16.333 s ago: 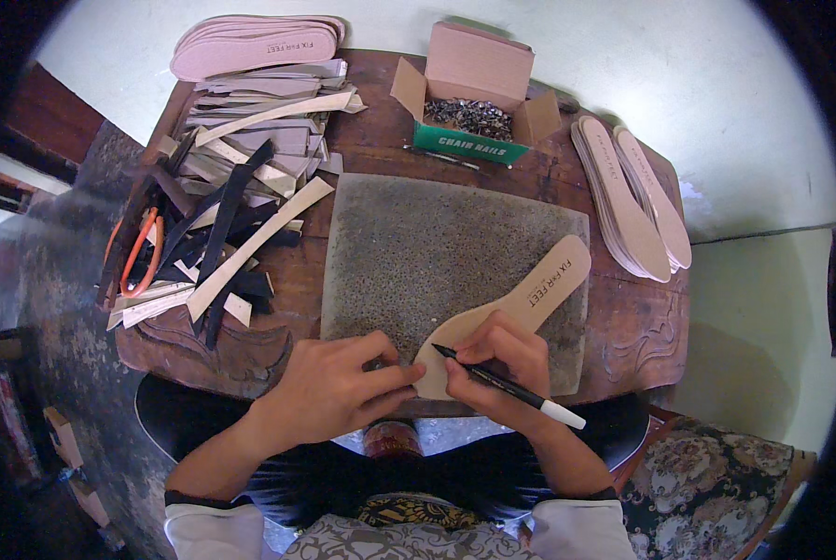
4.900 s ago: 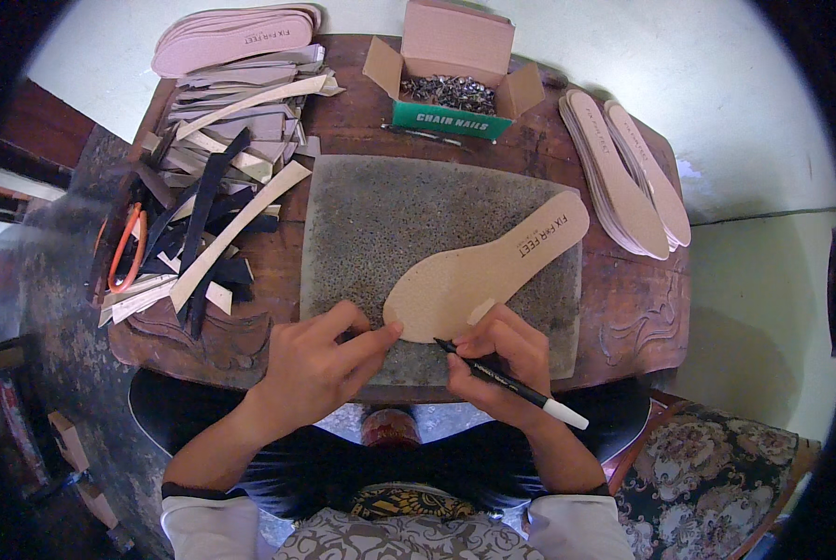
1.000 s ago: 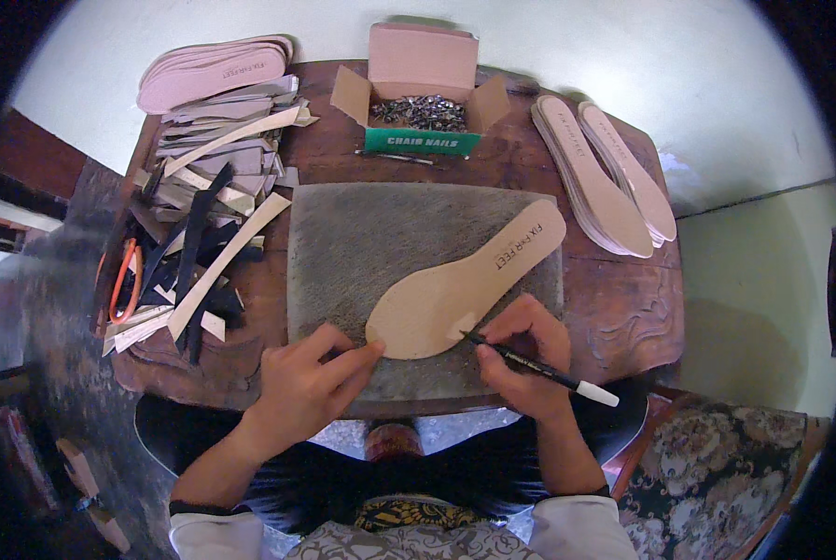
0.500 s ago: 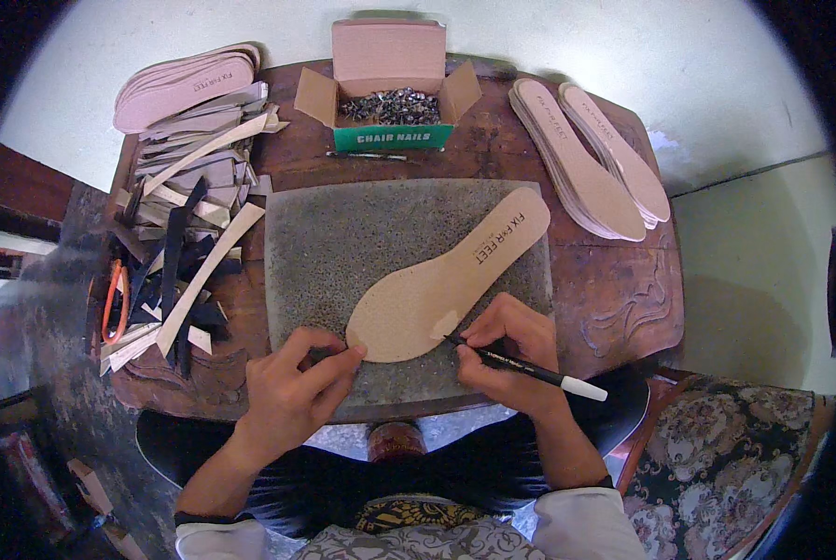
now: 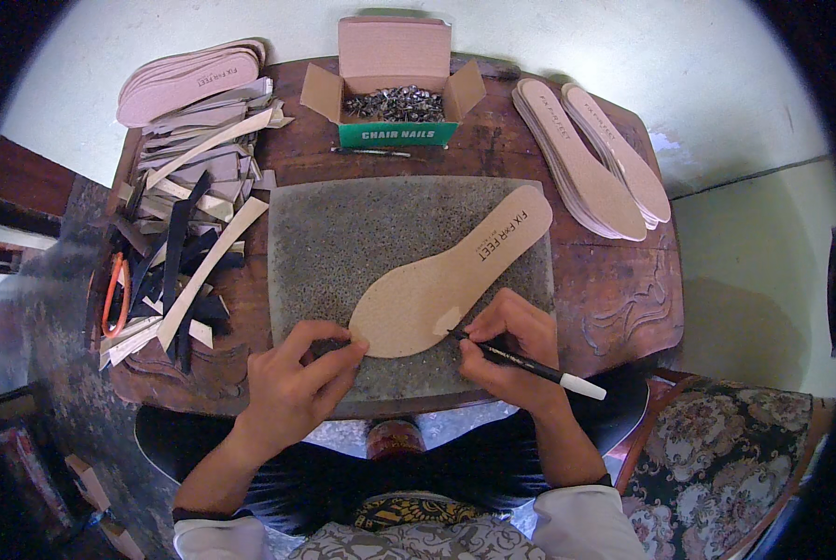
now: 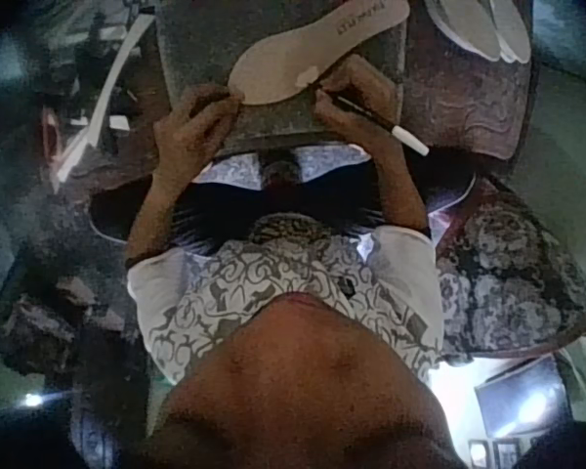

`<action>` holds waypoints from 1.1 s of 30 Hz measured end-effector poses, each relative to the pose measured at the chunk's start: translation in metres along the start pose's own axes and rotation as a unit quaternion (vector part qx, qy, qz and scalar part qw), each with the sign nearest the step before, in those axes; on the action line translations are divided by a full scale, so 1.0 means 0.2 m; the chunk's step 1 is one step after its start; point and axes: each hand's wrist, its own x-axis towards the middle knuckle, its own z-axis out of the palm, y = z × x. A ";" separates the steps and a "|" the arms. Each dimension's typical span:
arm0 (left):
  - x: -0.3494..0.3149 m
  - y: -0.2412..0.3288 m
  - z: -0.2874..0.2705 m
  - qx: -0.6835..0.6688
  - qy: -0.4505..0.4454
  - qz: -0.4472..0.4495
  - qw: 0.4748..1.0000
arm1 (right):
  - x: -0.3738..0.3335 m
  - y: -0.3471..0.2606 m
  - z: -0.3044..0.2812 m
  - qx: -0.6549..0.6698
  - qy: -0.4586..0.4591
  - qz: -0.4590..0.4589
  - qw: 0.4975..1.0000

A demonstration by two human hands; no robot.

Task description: The person sits cross-legged on the floor and uses a black marker to write on the surface of several beige shoe insoles. They handle the insoles one by one, writing on them and then placing them into a stack on the table.

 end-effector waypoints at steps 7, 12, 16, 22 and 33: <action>0.00 0.01 -0.01 -0.002 -0.002 -0.007 1.000 | 0.00 0.00 0.00 -0.005 -0.007 -0.006 1.000; 0.00 -0.01 0.01 0.002 0.009 0.014 1.000 | 0.00 -0.01 0.00 -0.020 -0.011 0.002 1.000; 0.00 -0.01 0.01 0.001 0.007 0.013 1.000 | 0.01 -0.02 0.00 -0.017 -0.014 0.008 1.000; 0.00 0.01 0.00 -0.002 -0.008 -0.013 1.000 | 0.01 -0.01 0.00 -0.018 -0.010 0.003 1.000; 0.01 0.00 0.00 0.005 0.002 0.012 1.000 | 0.01 -0.02 0.00 -0.023 -0.009 -0.002 1.000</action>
